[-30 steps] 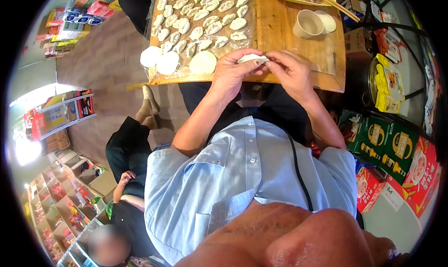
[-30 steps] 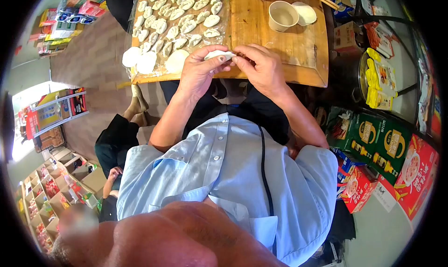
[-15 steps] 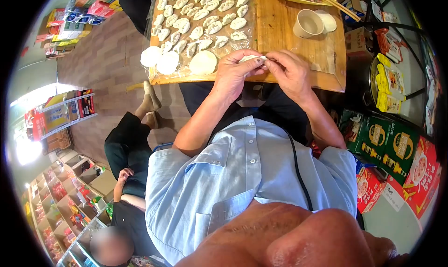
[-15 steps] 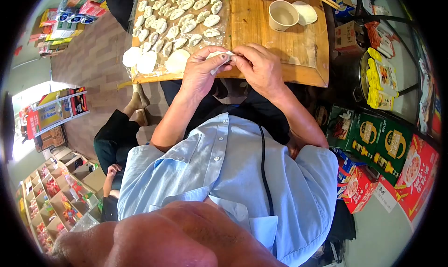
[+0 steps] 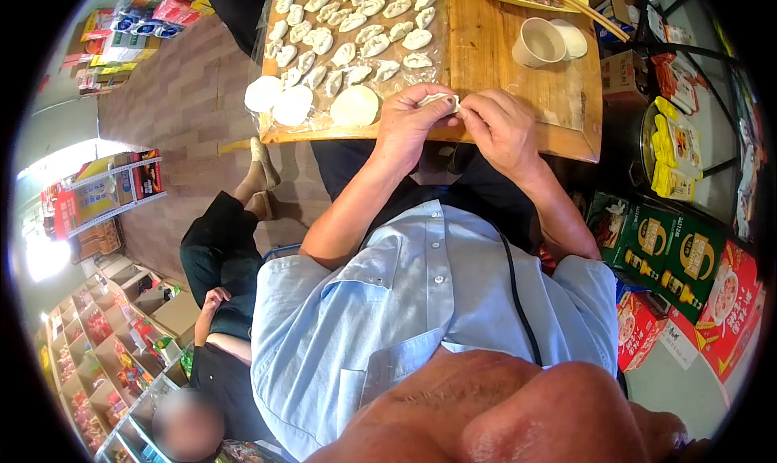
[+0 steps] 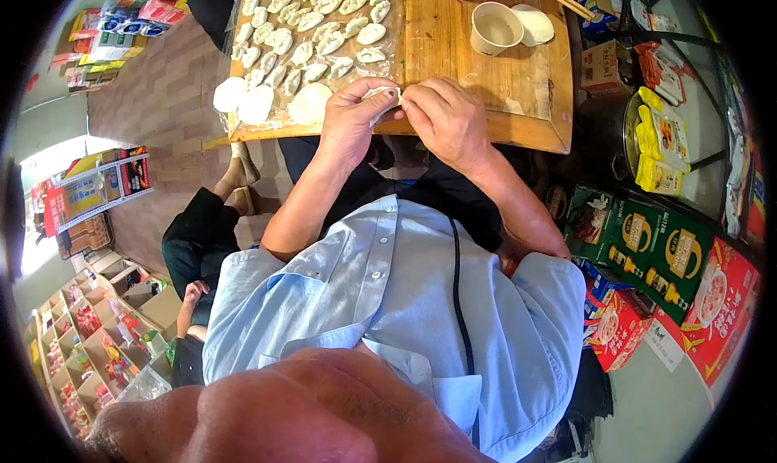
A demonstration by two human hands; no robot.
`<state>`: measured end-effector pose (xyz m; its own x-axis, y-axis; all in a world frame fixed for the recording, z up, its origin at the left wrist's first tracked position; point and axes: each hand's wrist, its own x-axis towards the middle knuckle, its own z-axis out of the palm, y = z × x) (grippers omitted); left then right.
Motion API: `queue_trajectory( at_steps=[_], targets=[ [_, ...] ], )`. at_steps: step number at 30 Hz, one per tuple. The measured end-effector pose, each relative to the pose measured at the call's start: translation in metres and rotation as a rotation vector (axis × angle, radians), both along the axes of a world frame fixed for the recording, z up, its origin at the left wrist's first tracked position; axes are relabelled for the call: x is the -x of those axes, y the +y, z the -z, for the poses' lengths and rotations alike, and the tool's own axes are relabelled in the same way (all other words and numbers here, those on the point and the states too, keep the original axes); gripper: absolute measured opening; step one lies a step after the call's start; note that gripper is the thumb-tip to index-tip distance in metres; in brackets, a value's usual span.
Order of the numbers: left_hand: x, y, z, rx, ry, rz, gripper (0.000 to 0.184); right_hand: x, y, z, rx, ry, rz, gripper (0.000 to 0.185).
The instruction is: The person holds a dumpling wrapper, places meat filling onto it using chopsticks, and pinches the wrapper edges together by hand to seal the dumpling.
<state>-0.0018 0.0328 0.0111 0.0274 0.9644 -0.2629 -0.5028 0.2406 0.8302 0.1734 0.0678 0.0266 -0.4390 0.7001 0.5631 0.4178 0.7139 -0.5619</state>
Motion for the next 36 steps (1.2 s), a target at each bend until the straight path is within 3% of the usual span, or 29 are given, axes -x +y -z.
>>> queue_trajectory(
  at_steps=[8,13,24,28,33,36],
  targets=[
    [0.001,-0.001,-0.002,-0.016,0.092,0.020,0.011,0.002,0.001,0.002,-0.062,0.015,-0.027,0.014],
    [0.006,0.000,-0.001,-0.033,0.100,0.070,0.011,0.003,0.000,0.003,0.152,0.056,0.018,0.015],
    [0.007,-0.005,-0.002,-0.063,0.263,0.131,0.021,0.007,-0.001,0.003,0.112,0.045,0.068,0.014],
    [0.008,-0.005,0.002,-0.072,0.333,0.125,0.020,0.010,-0.002,0.007,-0.017,0.005,0.119,0.011],
    [0.006,-0.006,-0.004,-0.063,0.243,0.050,0.016,0.012,-0.002,0.005,0.036,0.006,0.095,0.011],
    [0.007,-0.005,0.001,-0.046,0.317,-0.040,0.015,0.012,-0.001,0.004,0.043,0.003,0.070,0.011]
  ],
)
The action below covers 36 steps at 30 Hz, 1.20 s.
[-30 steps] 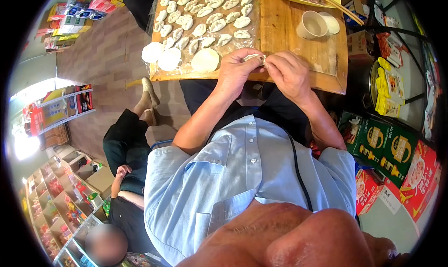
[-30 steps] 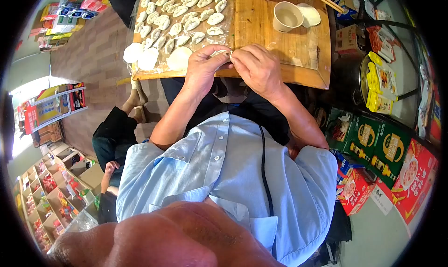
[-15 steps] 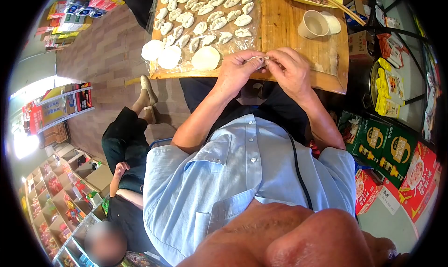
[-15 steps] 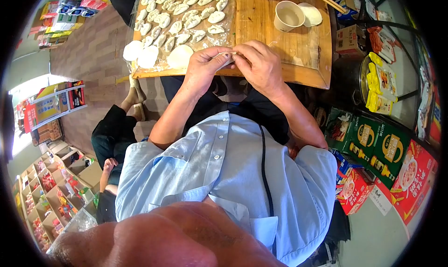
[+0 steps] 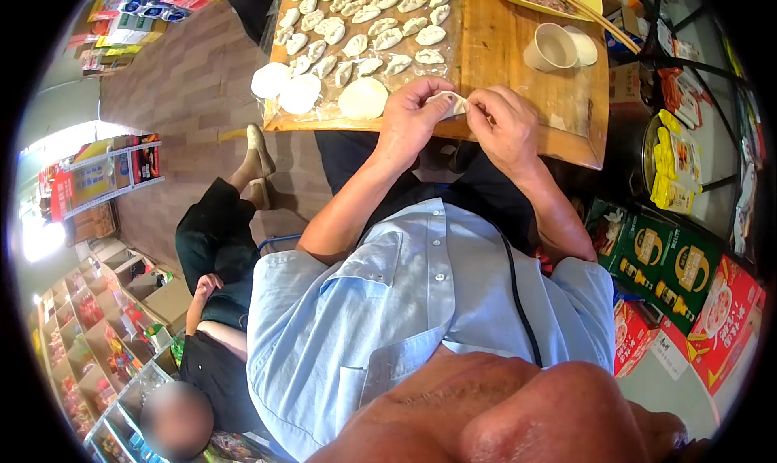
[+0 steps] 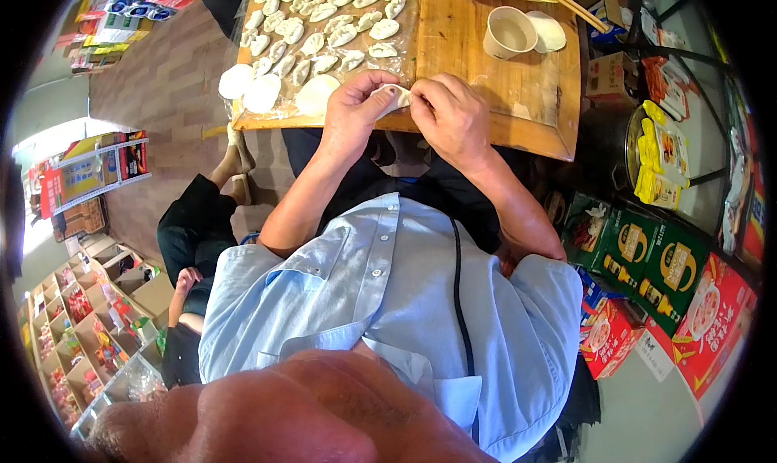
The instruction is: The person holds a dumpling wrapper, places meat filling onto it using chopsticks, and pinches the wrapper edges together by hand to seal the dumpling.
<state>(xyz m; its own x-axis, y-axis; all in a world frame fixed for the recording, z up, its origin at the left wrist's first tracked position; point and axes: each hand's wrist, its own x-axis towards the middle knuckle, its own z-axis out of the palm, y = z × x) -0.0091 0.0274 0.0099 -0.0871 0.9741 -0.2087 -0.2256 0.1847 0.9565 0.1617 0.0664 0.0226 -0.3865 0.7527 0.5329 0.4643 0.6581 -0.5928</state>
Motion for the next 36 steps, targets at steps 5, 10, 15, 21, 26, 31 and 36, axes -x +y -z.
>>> queue_trajectory(
  at_steps=[5,10,15,21,26,31,36],
  targets=[
    [0.004,0.000,0.002,-0.029,0.039,0.028,0.011,-0.001,0.001,-0.004,-0.029,-0.006,-0.049,0.012],
    [0.005,0.000,0.001,-0.054,0.066,0.052,0.009,-0.002,0.003,-0.003,-0.053,0.030,-0.105,0.013],
    [0.006,0.000,0.002,-0.075,0.022,0.090,0.009,-0.001,0.002,-0.006,0.010,0.033,-0.090,0.015],
    [0.011,0.001,-0.001,-0.045,0.095,0.153,0.011,-0.001,0.002,-0.006,-0.032,0.021,-0.105,0.015],
    [0.009,0.000,0.000,-0.047,0.110,0.154,0.010,0.000,0.001,-0.005,-0.021,0.020,-0.080,0.013],
    [0.011,0.000,0.003,-0.082,0.143,0.145,0.009,0.002,0.000,-0.004,-0.016,0.001,-0.069,0.012],
    [0.012,0.001,-0.002,-0.062,0.186,0.165,0.010,0.005,-0.004,-0.005,0.097,0.050,-0.035,0.012]
  ],
)
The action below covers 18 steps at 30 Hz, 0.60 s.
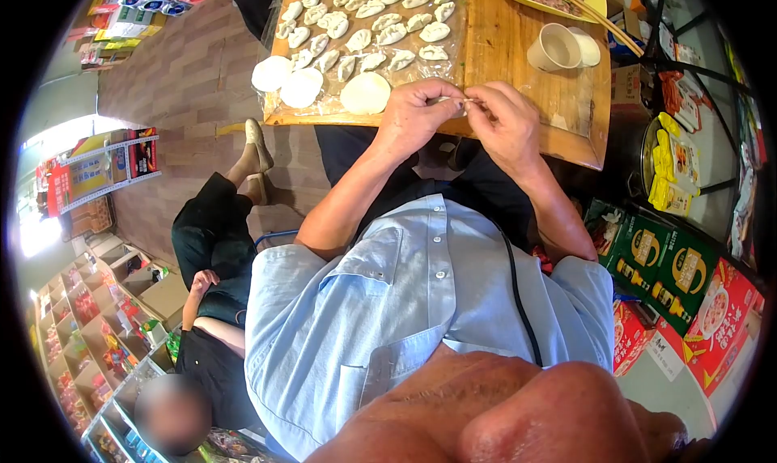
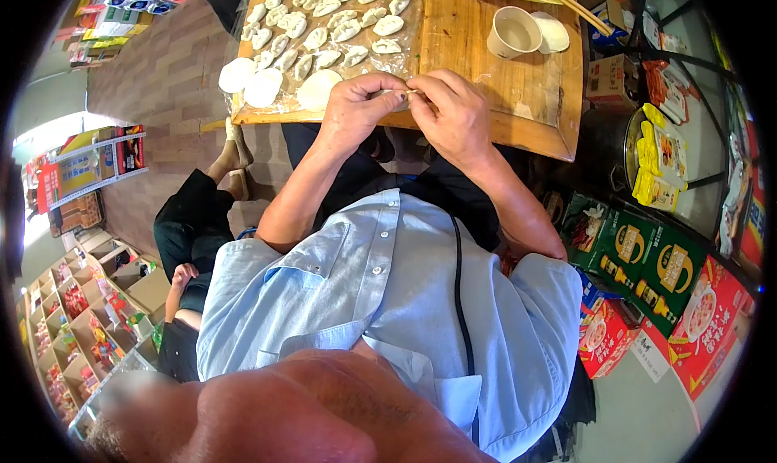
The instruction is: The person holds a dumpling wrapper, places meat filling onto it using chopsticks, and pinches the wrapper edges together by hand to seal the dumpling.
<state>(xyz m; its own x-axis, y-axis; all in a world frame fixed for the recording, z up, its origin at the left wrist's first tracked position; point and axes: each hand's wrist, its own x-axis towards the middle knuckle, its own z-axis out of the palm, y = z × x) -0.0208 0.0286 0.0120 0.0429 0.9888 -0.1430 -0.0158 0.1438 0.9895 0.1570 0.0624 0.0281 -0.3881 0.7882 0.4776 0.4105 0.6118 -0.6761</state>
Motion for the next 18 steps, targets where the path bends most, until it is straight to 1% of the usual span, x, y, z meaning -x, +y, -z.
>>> queue_trajectory(
  at_steps=[2,4,8,10,14,15,16,18],
  targets=[
    [0.0003,0.0007,-0.0018,-0.013,0.011,0.002,0.011,-0.0002,0.0007,-0.0004,0.011,0.015,0.010,0.013],
    [0.0010,0.0015,-0.0019,-0.027,0.022,0.006,0.012,-0.0024,0.0036,0.0001,-0.074,-0.001,-0.008,0.017],
    [0.0021,0.0008,-0.0011,-0.057,0.007,0.004,0.014,-0.0034,0.0040,0.0008,-0.064,-0.004,-0.032,0.018],
    [0.0030,-0.0003,-0.0017,-0.052,0.008,0.002,0.014,-0.0026,0.0021,-0.0010,0.013,0.023,-0.039,0.018],
    [0.0045,-0.0012,-0.0018,-0.131,0.068,0.019,0.014,-0.0018,0.0044,0.0020,0.030,0.043,-0.044,0.018],
    [0.0045,-0.0013,-0.0015,-0.146,0.080,0.022,0.014,-0.0015,0.0039,0.0011,0.070,0.046,-0.041,0.018],
    [0.0044,-0.0015,-0.0018,-0.147,0.080,0.023,0.014,-0.0010,0.0035,0.0007,0.111,0.049,-0.036,0.018],
    [0.0039,-0.0025,-0.0022,-0.065,0.029,0.019,0.018,0.0008,0.0030,0.0008,0.127,0.060,-0.031,0.018]
  ],
)
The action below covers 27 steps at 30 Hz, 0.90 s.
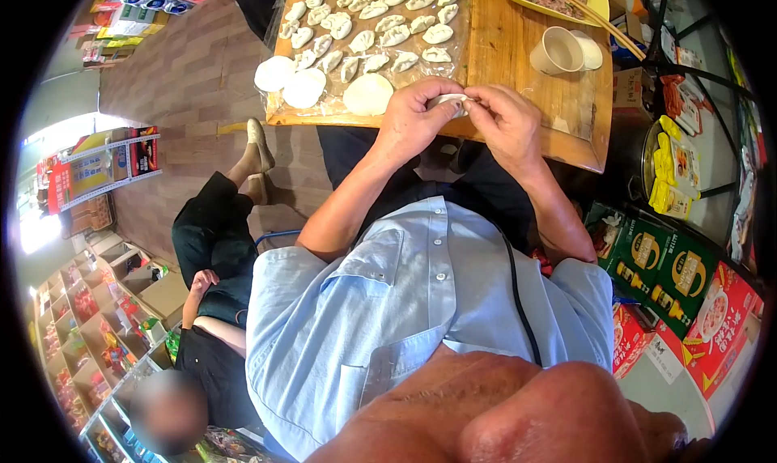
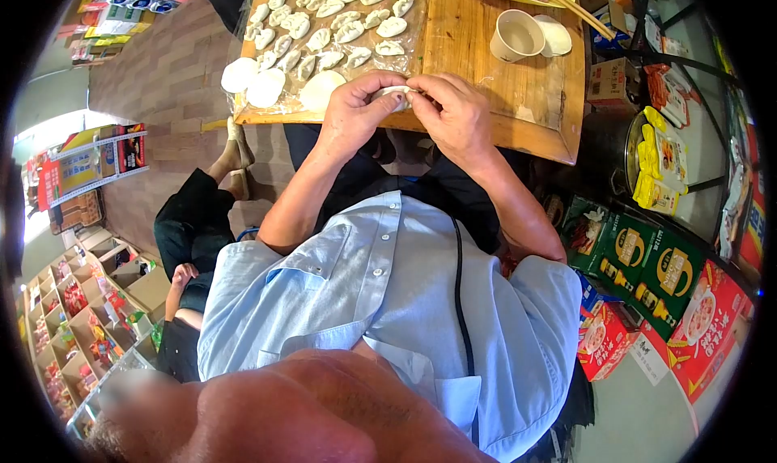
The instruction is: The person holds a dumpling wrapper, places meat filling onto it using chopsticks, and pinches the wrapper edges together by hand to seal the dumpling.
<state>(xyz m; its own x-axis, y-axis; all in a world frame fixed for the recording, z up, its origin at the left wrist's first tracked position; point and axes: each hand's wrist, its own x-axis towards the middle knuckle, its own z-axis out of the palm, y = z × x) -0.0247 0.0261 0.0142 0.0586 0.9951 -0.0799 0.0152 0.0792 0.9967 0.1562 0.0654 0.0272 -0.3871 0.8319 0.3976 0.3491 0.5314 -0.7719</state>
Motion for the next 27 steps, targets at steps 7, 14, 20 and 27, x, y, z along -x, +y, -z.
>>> queue_trajectory(
  at_steps=[7,14,20,27],
  targets=[
    [-0.0014,-0.0018,-0.0003,0.068,-0.079,-0.110,0.019,0.0029,-0.0015,-0.0025,-0.057,-0.028,0.031,0.016],
    [0.0005,-0.0030,0.0043,0.003,-0.242,-0.138,0.013,0.0040,-0.0011,-0.0051,-0.038,0.003,0.000,0.015],
    [0.0001,-0.0030,0.0028,-0.006,-0.238,-0.144,0.011,0.0035,0.0002,-0.0051,-0.120,-0.013,-0.030,0.013],
    [0.0017,-0.0034,-0.0029,0.026,-0.138,-0.091,0.009,0.0032,-0.0001,-0.0058,-0.157,0.004,-0.069,0.013]
  ],
)
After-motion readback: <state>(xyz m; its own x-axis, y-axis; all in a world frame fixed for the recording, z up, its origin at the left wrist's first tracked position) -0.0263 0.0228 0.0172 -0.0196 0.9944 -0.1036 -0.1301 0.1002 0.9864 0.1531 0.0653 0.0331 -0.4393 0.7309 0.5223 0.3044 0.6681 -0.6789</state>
